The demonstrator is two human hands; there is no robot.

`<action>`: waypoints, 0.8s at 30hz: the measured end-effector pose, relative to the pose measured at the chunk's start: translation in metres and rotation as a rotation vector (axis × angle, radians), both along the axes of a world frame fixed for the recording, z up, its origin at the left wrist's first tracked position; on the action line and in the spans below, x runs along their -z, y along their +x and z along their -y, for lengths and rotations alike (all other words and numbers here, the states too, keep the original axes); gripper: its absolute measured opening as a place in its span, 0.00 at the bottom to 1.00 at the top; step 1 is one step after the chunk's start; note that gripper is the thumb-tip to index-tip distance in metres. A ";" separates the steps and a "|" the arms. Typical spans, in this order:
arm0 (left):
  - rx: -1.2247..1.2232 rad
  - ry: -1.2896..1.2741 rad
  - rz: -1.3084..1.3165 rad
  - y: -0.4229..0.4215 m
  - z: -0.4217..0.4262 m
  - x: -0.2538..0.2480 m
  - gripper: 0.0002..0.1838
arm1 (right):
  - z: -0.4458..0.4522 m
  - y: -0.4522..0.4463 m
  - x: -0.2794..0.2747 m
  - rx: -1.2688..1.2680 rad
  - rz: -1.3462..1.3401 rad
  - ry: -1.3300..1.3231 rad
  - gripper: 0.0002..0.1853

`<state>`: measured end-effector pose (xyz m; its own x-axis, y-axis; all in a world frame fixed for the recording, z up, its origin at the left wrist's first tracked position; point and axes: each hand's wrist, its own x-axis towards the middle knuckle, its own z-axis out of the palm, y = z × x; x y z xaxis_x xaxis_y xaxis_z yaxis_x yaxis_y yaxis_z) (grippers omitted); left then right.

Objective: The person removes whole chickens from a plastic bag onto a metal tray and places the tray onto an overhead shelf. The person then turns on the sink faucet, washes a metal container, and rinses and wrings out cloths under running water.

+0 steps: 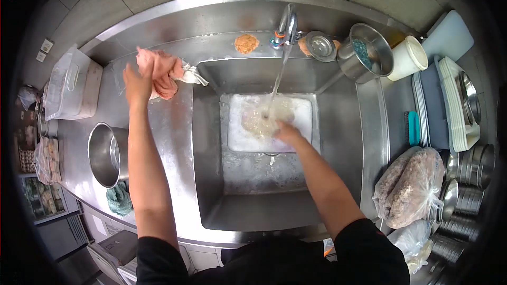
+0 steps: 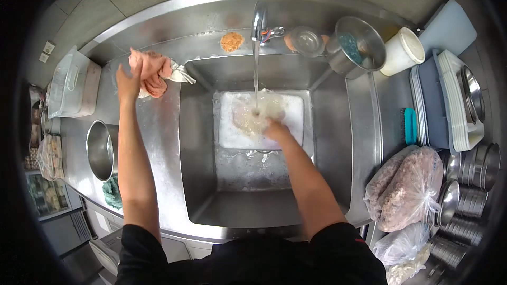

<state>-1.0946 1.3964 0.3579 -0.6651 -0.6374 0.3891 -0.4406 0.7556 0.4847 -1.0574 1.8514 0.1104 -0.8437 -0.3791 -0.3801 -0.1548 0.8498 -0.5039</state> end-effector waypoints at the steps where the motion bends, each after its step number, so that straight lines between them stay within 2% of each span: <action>1: -0.079 -0.100 0.005 0.013 0.002 -0.001 0.41 | -0.002 0.023 0.026 -0.113 -0.188 0.129 0.30; 2: -0.079 -0.104 0.014 0.025 0.000 0.001 0.41 | 0.001 0.039 0.031 -0.113 -0.179 0.125 0.30; 4: 0.074 0.037 -0.125 0.044 -0.019 0.003 0.33 | 0.010 0.051 0.037 -0.040 -0.113 0.434 0.26; 5: 0.072 0.040 -0.124 0.053 -0.033 0.004 0.33 | 0.008 0.044 0.035 -0.043 -0.112 0.437 0.26; 7: 0.288 0.124 -0.222 0.069 -0.074 0.006 0.25 | 0.001 0.017 0.018 -0.125 0.226 0.396 0.21; 8: 0.314 0.147 -0.233 0.071 -0.092 0.007 0.21 | 0.001 0.000 0.001 -0.128 0.235 0.429 0.19; 9: 0.362 0.280 -0.332 0.069 -0.118 0.000 0.17 | 0.003 -0.018 -0.022 -0.130 0.243 0.461 0.19; 11: 0.424 0.413 -0.249 0.067 -0.145 0.007 0.14 | 0.007 -0.054 -0.075 0.103 0.171 0.206 0.21; 12: 0.489 0.549 -0.239 0.062 -0.155 0.024 0.12 | 0.016 -0.065 -0.117 0.073 0.007 0.140 0.21; 13: 0.477 0.685 -0.275 0.057 -0.173 0.043 0.11 | 0.017 -0.082 -0.121 0.186 -0.037 -0.003 0.20; 14: 0.481 0.630 -0.173 0.053 -0.192 0.045 0.11 | 0.021 -0.087 -0.142 0.188 -0.048 -0.007 0.20; 15: 0.523 0.780 -0.087 0.049 -0.207 0.067 0.16 | 0.026 -0.090 -0.176 0.267 0.016 -0.276 0.19; 16: 0.513 1.109 0.198 0.041 -0.220 0.087 0.24 | 0.032 -0.091 -0.199 0.339 0.080 -0.546 0.18; 17: 0.440 1.452 0.292 0.038 -0.241 0.085 0.30 | 0.039 -0.090 -0.205 0.336 0.070 -0.551 0.18; 18: 0.443 1.447 0.284 0.034 -0.255 0.076 0.30 | 0.049 -0.087 -0.209 0.433 0.151 -0.821 0.17; 19: 0.436 1.795 0.276 0.029 -0.265 0.064 0.32 | 0.061 -0.082 -0.212 0.527 0.239 -1.091 0.17; 20: 0.419 2.142 0.267 0.023 -0.273 0.056 0.35 | 0.073 -0.071 -0.212 0.525 0.237 -1.096 0.17; 22: 0.526 2.221 0.049 -0.003 -0.286 0.102 0.34 | 0.096 -0.038 -0.212 0.506 0.088 -1.091 0.15; 23: 0.935 2.542 -0.004 -0.014 -0.283 0.145 0.28 | 0.105 -0.020 -0.220 0.464 0.046 -0.976 0.15; 24: 0.943 2.537 -0.001 -0.020 -0.277 0.161 0.28 | 0.111 -0.005 -0.231 0.424 0.003 -0.859 0.15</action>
<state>-1.1145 1.6733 0.1971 -0.8472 0.5218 -0.1000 -0.5292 -0.8121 0.2457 -1.0626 1.7402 0.3417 -0.9743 -0.1930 -0.1165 0.0828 0.1746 -0.9812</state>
